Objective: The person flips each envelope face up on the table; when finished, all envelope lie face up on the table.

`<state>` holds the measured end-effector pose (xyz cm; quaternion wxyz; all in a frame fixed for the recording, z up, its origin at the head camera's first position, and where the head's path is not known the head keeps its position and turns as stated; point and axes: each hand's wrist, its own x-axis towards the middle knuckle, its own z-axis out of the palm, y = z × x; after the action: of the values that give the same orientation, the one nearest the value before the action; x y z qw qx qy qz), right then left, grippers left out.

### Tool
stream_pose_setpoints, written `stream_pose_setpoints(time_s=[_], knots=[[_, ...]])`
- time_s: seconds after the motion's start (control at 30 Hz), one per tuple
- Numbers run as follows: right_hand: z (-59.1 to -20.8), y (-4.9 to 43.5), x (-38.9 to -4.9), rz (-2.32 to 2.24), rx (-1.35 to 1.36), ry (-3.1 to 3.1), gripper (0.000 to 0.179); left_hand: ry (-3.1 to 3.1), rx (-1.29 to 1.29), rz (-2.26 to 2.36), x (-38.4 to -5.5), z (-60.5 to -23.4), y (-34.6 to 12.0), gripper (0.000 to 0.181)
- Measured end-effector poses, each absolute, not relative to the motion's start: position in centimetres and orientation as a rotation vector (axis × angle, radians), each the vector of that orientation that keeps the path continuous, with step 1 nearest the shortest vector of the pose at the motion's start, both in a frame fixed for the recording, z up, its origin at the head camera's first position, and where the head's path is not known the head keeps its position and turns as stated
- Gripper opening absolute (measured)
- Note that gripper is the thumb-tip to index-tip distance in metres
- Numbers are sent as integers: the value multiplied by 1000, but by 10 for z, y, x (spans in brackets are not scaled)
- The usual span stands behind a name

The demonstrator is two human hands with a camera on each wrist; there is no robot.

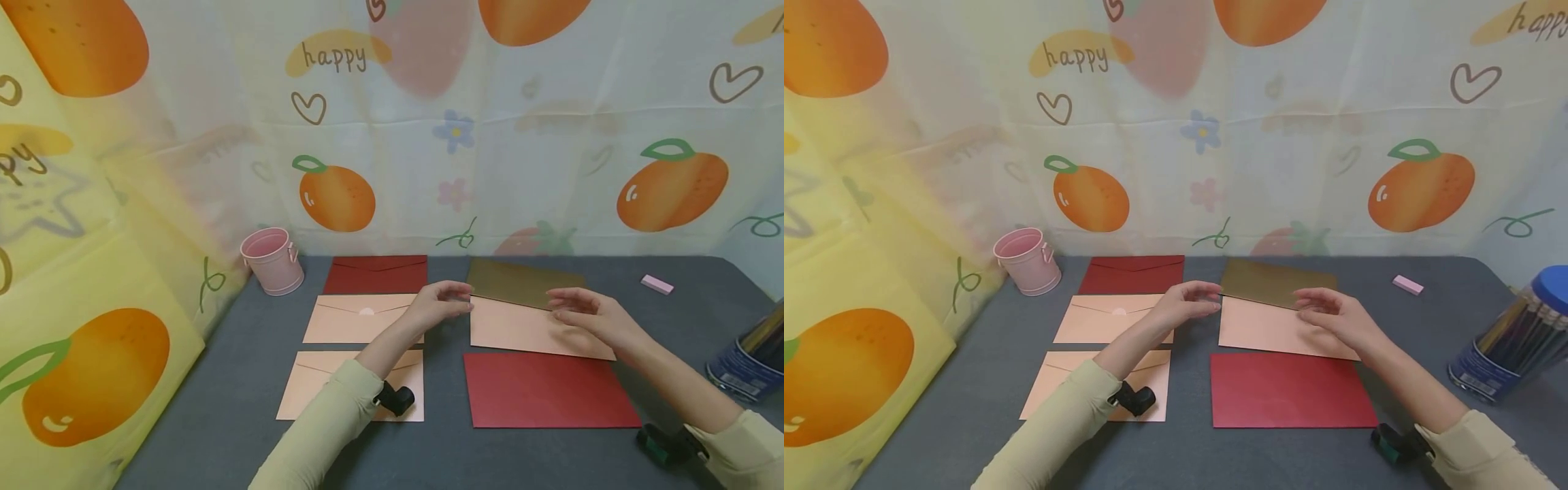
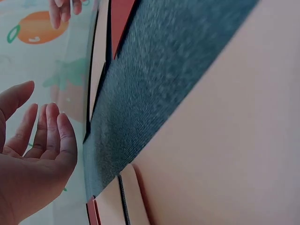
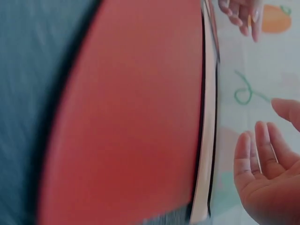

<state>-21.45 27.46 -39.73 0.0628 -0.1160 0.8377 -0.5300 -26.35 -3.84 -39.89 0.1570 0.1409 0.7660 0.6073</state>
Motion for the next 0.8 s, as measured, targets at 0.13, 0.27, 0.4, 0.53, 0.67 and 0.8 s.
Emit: stream_pose_setpoints(time_s=[0.13, 0.27, 0.4, 0.53, 0.67, 0.8], knots=[[-399, 284, -223, -1490, -345, 2633, 53, 2270, 375, 1711, -272, -402, -32, 39], [-401, 294, -233, -1299, -365, 2749, 59, 2391, 386, 1622, -283, -407, -26, 44], [-406, 303, -244, -1077, -495, 2858, 67, 2545, 423, 1421, -292, -411, -20, 55], [-412, 310, -255, -916, -620, 2898, 77, 2667, 489, 1197, -300, -414, -15, 66], [-414, 315, -264, -851, -623, 2862, 89, 2686, 554, 1087, -304, -416, -11, 72], [-413, 317, -270, -807, -562, 2812, 97, 2663, 606, 1013, -306, -417, -6, 76]])
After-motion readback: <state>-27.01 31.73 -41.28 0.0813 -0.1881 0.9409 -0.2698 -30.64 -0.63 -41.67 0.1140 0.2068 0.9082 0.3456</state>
